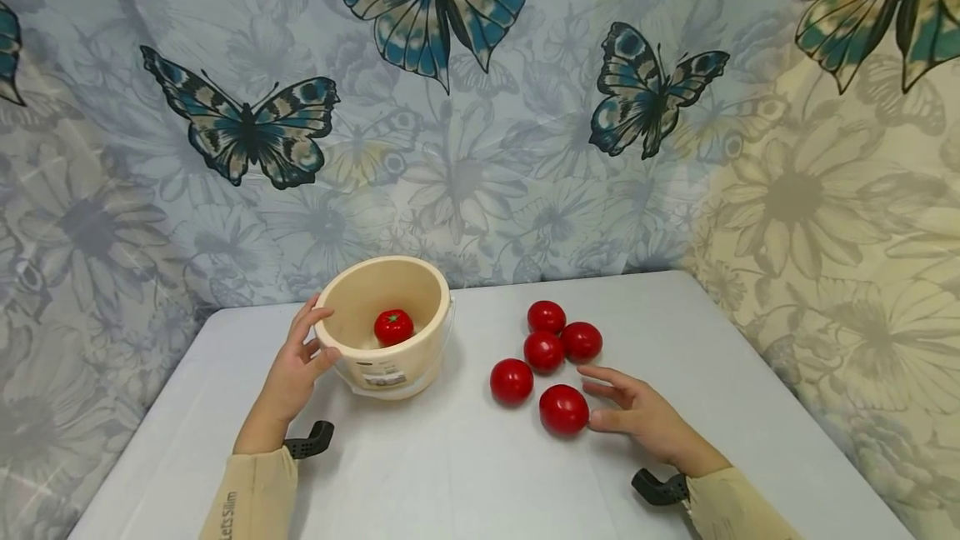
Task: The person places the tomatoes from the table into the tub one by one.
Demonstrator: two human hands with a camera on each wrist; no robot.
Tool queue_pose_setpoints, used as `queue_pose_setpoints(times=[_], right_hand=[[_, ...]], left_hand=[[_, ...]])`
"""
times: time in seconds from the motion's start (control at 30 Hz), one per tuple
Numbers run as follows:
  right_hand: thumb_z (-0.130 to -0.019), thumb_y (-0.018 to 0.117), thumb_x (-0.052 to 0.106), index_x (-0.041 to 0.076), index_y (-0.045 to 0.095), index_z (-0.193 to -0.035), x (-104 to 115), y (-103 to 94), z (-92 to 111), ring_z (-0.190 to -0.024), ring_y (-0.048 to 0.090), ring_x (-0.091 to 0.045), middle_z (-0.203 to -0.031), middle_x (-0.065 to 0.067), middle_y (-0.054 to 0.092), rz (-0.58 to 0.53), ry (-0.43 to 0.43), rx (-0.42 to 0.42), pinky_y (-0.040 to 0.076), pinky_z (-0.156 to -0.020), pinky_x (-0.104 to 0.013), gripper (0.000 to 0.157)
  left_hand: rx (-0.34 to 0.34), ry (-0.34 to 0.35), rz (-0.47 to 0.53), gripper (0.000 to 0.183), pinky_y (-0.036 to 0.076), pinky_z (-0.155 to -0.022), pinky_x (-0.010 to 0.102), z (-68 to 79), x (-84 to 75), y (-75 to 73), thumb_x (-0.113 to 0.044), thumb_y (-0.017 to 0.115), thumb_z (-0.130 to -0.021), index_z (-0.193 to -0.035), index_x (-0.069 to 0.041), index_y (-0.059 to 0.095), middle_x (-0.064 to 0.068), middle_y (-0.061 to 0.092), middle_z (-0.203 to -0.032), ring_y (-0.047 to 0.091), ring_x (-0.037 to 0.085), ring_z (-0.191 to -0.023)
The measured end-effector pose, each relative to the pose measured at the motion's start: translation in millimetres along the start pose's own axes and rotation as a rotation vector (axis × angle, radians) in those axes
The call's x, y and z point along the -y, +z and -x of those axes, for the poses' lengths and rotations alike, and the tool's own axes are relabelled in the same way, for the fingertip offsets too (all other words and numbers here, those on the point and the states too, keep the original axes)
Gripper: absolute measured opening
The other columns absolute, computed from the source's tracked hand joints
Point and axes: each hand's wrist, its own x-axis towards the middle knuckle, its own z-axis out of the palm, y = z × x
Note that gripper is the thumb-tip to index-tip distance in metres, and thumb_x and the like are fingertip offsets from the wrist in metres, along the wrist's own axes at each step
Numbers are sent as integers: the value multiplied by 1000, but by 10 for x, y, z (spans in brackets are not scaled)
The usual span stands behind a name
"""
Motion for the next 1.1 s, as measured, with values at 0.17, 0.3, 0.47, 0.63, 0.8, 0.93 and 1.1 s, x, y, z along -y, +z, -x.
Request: queue_pose_setpoints(times=[0.17, 0.3, 0.47, 0.63, 0.8, 0.93, 1.1], right_hand=[[-90, 73, 10, 3, 44, -148, -70, 79, -43, -138, 35, -46, -150, -23, 40, 24, -26, -8, 45, -99, -41, 65], [-85, 80, 16, 7, 50, -145, -97, 161, -74, -137, 38, -42, -155, -18, 33, 97, -40, -37, 34, -108, -48, 68], [-83, 82, 22, 12, 57, -140, -91, 215, -85, -135, 41, -41, -150, -15, 43, 202, -64, -48, 30, -107, -62, 63], [-85, 81, 26, 17, 59, -138, -88, 223, -94, -128, 49, -34, -134, -4, 59, 256, -38, -59, 39, -103, -56, 58], [-85, 81, 27, 15, 60, -137, -71, 227, -80, -124, 52, -33, -131, -5, 61, 242, -12, -85, 42, -101, -53, 57], [-84, 82, 27, 16, 61, -135, -76, 224, -74, -122, 54, -32, -130, -4, 62, 215, 1, -113, 44, -100, -49, 56], [-85, 82, 25, 17, 61, -135, -86, 200, -81, -119, 55, -34, -132, -7, 60, 173, 20, -118, 50, -92, -36, 55]], left_hand=[[1, 1, -17, 53, 40, -96, 16, -15, -12, -14, -3, 64, -96, -143, 2, 40, 12, 5, -164, 34, 55, -132], [-4, 3, -31, 53, 39, -96, 16, -26, -20, -20, -3, 65, -96, -142, 1, 41, 14, 6, -164, 32, 56, -133], [-4, 2, -30, 53, 39, -96, 16, -34, -28, -22, -4, 66, -96, -143, 1, 41, 14, 6, -164, 32, 57, -133], [-8, 2, -22, 53, 39, -97, 16, -32, -30, -18, -2, 65, -96, -143, 1, 41, 12, 6, -164, 32, 56, -133], [-10, 5, -14, 53, 38, -97, 15, -20, -44, -4, -2, 65, -95, -142, 2, 41, 14, 7, -164, 32, 57, -134], [-10, 9, -1, 53, 39, -96, 16, -17, -34, 1, 0, 66, -94, -141, 2, 41, 13, 7, -164, 33, 57, -133], [-12, 8, 12, 53, 40, -96, 16, -14, -43, 1, 0, 65, -94, -141, 2, 41, 12, 7, -164, 33, 58, -132]])
